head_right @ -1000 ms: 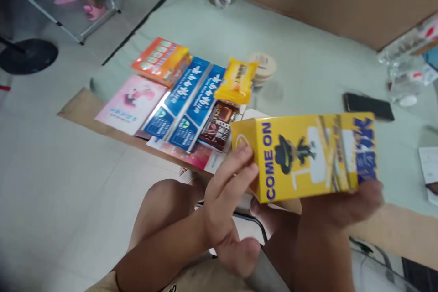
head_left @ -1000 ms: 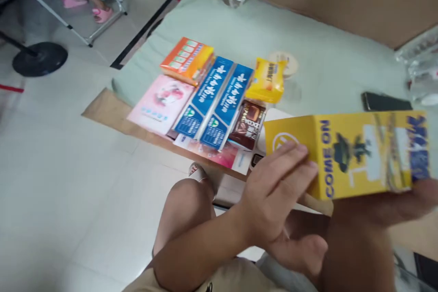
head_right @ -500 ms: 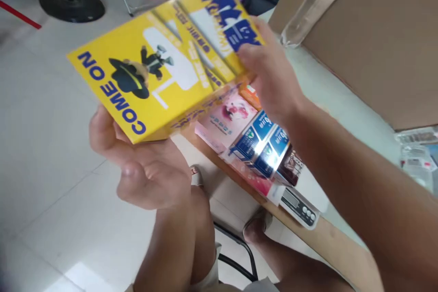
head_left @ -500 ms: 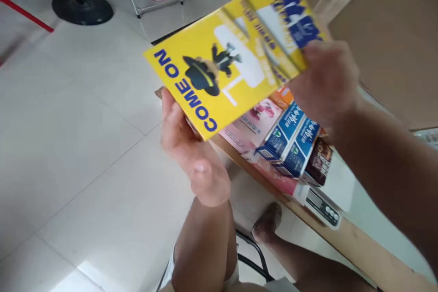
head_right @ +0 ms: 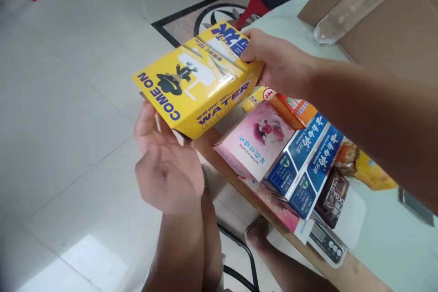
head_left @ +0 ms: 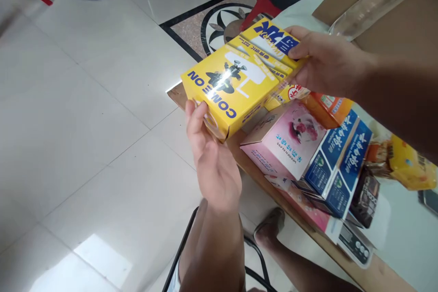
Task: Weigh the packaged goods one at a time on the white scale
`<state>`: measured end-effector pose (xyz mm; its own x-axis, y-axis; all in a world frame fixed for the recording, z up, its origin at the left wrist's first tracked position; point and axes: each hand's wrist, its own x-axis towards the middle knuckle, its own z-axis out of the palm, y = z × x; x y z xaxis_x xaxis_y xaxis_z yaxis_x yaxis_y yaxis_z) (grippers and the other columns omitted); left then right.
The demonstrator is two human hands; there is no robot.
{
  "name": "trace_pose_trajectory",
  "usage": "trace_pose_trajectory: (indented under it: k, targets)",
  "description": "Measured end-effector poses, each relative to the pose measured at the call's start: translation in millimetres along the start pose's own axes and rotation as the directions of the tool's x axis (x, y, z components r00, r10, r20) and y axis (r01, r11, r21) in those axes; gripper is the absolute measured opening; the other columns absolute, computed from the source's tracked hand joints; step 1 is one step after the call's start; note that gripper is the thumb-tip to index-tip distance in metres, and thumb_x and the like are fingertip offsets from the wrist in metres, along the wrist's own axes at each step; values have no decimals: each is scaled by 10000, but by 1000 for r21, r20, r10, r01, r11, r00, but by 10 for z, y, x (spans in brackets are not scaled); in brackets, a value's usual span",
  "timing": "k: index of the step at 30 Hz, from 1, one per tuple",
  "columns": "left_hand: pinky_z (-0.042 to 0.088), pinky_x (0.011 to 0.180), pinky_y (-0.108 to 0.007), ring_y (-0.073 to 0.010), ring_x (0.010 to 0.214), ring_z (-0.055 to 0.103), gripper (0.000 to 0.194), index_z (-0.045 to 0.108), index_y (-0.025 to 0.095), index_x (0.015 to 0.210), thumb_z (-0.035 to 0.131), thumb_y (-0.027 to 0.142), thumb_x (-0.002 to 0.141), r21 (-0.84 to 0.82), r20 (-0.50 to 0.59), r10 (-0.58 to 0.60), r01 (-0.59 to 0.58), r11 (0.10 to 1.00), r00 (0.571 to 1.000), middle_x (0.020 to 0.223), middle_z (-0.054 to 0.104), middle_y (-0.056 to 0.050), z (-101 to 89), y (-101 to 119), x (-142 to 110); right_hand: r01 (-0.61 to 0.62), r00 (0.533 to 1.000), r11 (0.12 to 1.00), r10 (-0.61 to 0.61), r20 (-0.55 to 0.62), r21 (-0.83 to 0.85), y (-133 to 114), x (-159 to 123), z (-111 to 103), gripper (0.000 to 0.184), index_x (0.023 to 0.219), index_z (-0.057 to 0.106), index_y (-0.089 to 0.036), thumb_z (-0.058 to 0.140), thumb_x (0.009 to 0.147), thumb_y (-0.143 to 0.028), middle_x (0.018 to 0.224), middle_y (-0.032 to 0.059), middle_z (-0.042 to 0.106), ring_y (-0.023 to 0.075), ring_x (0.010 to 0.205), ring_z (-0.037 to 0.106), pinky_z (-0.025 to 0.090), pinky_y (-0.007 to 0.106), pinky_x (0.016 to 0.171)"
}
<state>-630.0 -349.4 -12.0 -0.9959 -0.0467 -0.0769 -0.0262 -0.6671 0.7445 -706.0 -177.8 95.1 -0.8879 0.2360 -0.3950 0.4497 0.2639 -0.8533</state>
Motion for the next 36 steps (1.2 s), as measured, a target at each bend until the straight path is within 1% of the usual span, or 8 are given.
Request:
trace_pose_trajectory:
  k: [7,13,17,20,23,28,34,36]
  targets:
    - [559,1084,-358,-236,1383,606,307,625,258,1237,450,401,1030,-124,-220,-280,257,958,935,1454,653,-61,0,-26,67,-39,999,997,41,31,-69,-20,-57,31,336,1024,478,-241,325,857,7,1141,-2,681,162,1032,691,583,335,944]
    - [409,1270,-390,-235,1544,459,348,628,286,1245,484,502,1013,11,-197,-176,181,983,965,1532,599,-11,-33,-85,36,-38,996,944,62,64,-327,-63,-51,36,419,1131,514,-248,452,770,-44,986,-30,673,159,922,672,513,310,859]
    - [374,1291,-379,-250,1585,398,380,622,282,1221,581,556,961,29,-83,-154,157,987,985,1533,578,-30,-59,-77,32,-43,998,770,58,3,-636,-102,-51,57,267,1134,488,-238,549,874,-246,950,-28,648,159,813,636,447,273,676]
    - [472,1175,-339,-227,1428,556,300,615,269,1164,559,493,973,66,-157,-163,175,982,974,1347,664,-44,-72,-81,64,-63,997,579,68,-29,-813,-103,-8,57,337,1136,485,-234,609,882,-417,975,-9,637,168,827,602,426,285,685]
    - [545,913,-270,-162,1091,670,189,580,267,1116,536,384,975,112,-341,-172,222,969,924,1101,669,-15,-92,-85,105,-60,994,472,106,-11,-879,-48,72,18,480,1162,498,-225,676,824,-516,991,23,660,212,845,603,435,345,752]
    - [407,624,-211,-102,724,514,136,454,244,898,576,300,915,74,-533,-252,341,937,808,894,498,25,-95,-87,167,-28,987,406,157,39,-913,53,162,-36,697,1427,432,-260,695,831,-510,1032,33,696,233,863,643,488,411,861]
    - [423,649,-220,-127,890,579,124,470,246,931,504,365,932,-82,-671,-289,319,944,683,1029,539,-16,-123,-209,248,70,978,381,154,138,-922,12,144,114,848,1623,257,-363,640,872,-450,1189,46,649,287,1011,643,482,460,966]
    - [448,664,-219,-135,929,609,151,453,243,934,446,392,956,-90,-606,-318,334,938,729,1023,542,-26,-164,-298,266,55,977,395,168,131,-917,18,142,153,796,1594,294,-362,610,867,-436,1148,38,652,288,989,648,491,443,908]
